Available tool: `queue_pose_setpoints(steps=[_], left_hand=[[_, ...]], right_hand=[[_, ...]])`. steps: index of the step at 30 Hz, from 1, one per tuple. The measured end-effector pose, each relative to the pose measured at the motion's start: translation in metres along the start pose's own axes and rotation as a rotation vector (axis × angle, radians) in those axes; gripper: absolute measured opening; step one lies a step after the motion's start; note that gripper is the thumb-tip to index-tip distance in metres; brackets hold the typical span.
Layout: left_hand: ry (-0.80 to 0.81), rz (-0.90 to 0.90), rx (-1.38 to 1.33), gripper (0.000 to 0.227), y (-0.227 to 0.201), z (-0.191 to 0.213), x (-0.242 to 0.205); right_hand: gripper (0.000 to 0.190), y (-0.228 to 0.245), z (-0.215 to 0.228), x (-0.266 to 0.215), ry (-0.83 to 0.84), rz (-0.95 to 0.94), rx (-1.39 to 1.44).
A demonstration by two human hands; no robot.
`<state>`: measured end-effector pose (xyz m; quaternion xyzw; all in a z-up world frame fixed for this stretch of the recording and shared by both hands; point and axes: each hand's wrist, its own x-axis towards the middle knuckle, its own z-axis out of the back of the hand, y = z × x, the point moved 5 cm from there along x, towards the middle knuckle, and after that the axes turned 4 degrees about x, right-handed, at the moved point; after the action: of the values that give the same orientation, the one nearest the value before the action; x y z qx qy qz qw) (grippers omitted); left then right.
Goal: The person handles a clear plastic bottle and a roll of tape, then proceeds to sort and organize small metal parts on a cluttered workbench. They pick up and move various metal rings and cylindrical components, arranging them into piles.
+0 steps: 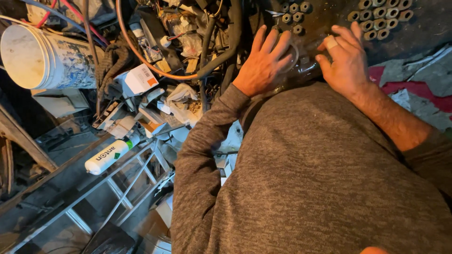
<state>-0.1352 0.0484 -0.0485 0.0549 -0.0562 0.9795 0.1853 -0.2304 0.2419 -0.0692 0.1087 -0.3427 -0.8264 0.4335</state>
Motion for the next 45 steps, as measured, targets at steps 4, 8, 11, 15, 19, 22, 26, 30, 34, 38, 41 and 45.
queue_pose_setpoints(steps=[4,8,11,15,19,22,26,30,34,38,41,45], left_hand=[[-0.060,0.019,-0.125,0.038,-0.010,0.007,0.001],[-0.084,0.024,-0.049,0.037,-0.020,0.010,-0.002],[-0.084,0.042,-0.043,0.034,-0.023,0.011,-0.003],[-0.080,0.022,-0.016,0.033,-0.027,0.010,-0.002],[-0.071,0.018,-0.002,0.032,-0.030,0.010,-0.001],[-0.072,0.032,0.037,0.032,-0.032,0.009,-0.002],[-0.113,0.036,0.010,0.032,-0.032,0.013,-0.002],[-0.123,0.044,0.001,0.032,-0.034,0.012,-0.003],[-0.137,0.056,-0.033,0.029,-0.033,0.014,-0.005],[-0.114,0.086,-0.086,0.022,-0.031,0.008,-0.008],[-0.113,0.090,-0.075,0.023,-0.032,0.009,-0.007],[-0.113,0.097,-0.060,0.027,-0.033,0.015,-0.006]], right_hand=[[0.017,-0.003,-0.002,-0.001,0.011,0.035,-0.001],[0.014,-0.007,-0.002,0.000,0.004,-0.024,0.106],[0.018,-0.002,0.002,0.006,0.049,-0.081,0.133],[0.038,0.006,0.007,0.015,0.080,-0.153,0.186],[0.049,0.005,0.006,0.026,0.118,-0.159,0.322],[0.052,-0.021,-0.016,0.025,0.270,-0.167,0.524],[0.086,-0.056,-0.040,0.030,0.328,-0.342,0.807],[0.081,-0.078,-0.053,0.033,0.377,-0.364,1.003],[0.082,-0.069,-0.052,0.035,0.425,-0.372,0.941],[0.073,-0.058,-0.050,0.041,0.487,-0.399,0.991],[0.063,-0.057,-0.042,0.044,0.517,-0.339,0.936],[0.067,-0.041,-0.021,0.045,0.451,-0.341,0.717]])
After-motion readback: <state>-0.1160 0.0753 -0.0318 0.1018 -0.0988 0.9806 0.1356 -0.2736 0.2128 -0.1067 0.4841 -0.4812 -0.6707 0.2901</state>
